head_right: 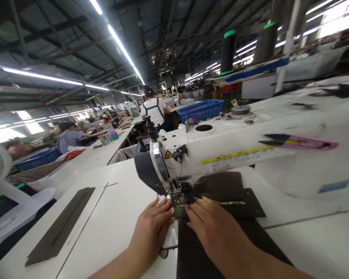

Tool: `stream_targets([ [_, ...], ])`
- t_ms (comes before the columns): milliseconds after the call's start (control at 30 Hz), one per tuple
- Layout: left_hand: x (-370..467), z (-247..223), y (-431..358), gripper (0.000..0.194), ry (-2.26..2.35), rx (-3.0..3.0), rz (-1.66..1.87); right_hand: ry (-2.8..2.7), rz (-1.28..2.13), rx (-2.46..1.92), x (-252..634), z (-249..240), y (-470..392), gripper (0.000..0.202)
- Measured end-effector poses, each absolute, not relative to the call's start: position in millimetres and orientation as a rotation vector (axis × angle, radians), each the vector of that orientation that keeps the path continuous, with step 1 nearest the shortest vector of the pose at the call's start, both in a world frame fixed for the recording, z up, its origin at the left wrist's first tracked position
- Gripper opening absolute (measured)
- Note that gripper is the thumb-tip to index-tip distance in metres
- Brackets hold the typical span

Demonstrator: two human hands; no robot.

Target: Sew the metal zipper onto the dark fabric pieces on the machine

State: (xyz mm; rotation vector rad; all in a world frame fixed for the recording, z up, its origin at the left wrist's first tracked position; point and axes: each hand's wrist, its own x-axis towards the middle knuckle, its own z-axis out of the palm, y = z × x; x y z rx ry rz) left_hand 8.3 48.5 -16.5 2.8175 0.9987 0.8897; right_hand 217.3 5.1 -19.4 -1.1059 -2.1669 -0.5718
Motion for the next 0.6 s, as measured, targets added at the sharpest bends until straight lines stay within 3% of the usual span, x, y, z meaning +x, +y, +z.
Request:
stream_targets([
  [333,15,-28,50,0.023,0.918,2.918,1.021,-2.278,-0.159,-1.021,212,-9,27,0.033],
  [600,15,-26,54,0.029,0.839,2.977,0.983,-2.327,-0.071,-0.978,210,-9,30,0.034],
])
